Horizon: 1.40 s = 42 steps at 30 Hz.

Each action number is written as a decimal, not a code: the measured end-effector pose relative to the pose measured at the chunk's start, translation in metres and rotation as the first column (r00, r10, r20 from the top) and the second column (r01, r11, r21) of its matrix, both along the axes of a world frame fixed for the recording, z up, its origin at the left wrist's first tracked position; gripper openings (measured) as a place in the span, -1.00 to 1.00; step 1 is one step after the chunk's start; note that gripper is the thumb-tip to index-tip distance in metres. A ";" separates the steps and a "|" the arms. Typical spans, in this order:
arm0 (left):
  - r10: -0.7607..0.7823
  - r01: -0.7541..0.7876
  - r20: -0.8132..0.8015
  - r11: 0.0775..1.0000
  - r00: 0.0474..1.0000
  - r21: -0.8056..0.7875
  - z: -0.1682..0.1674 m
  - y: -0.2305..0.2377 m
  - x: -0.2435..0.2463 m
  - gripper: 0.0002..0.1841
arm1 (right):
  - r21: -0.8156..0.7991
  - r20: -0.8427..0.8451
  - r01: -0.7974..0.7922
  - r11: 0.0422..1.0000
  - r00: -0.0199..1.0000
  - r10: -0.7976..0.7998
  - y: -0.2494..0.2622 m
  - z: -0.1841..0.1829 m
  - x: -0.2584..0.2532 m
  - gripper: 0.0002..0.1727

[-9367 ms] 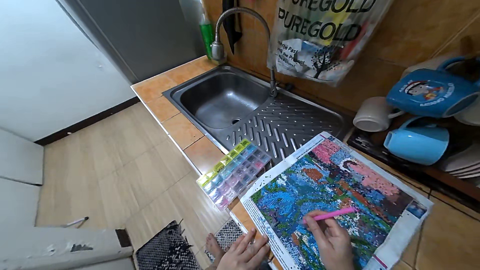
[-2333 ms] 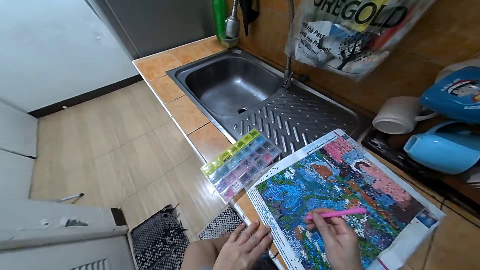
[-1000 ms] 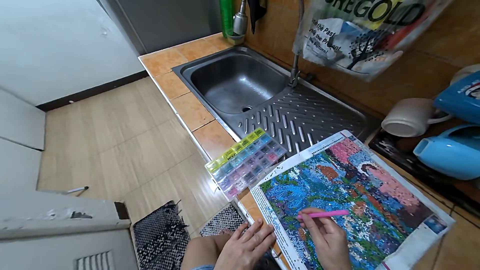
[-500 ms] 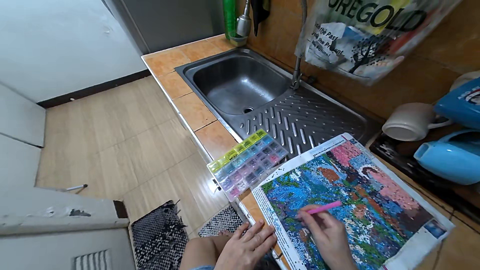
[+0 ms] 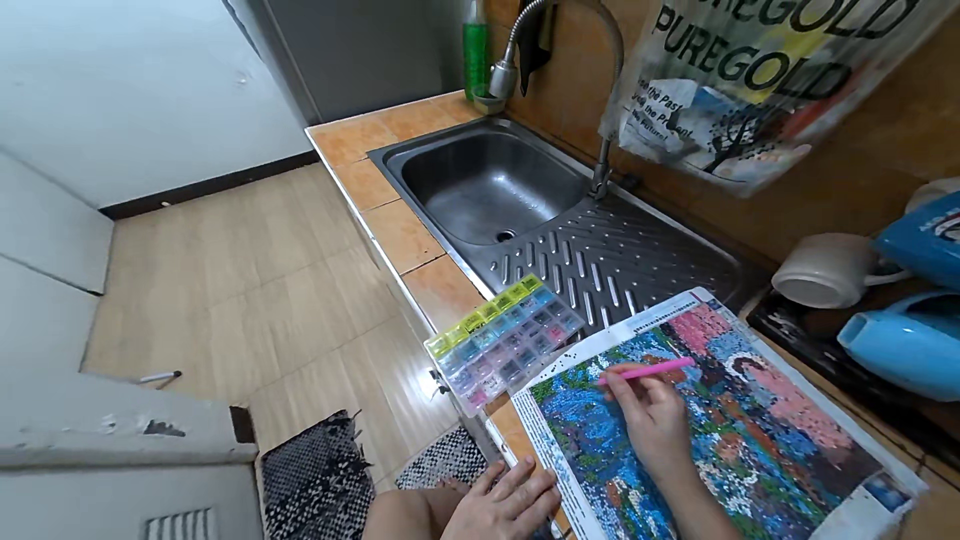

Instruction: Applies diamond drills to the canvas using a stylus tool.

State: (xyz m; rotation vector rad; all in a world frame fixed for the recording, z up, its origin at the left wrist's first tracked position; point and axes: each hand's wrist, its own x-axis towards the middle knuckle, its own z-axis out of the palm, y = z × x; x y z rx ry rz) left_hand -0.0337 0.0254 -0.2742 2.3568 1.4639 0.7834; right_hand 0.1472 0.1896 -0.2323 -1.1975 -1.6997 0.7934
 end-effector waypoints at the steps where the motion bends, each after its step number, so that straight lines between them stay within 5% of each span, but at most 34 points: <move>1: 0.001 -0.001 0.006 1.000 1.000 -0.011 0.001 0.000 0.000 -0.50 | 0.009 0.007 0.005 1.000 1.000 -0.005 0.006 -0.002 -0.002 -0.76; 13: 0.015 -0.015 0.008 1.000 1.000 0.006 -0.001 -0.001 0.001 -0.47 | -0.086 -0.005 -0.041 0.995 0.999 0.041 0.028 -0.011 -0.025 -0.85; 42: 0.017 -0.017 0.010 1.000 1.000 0.024 -0.004 -0.001 0.001 -0.48 | 0.009 0.078 -0.071 0.997 0.994 0.070 0.026 -0.016 -0.031 -0.84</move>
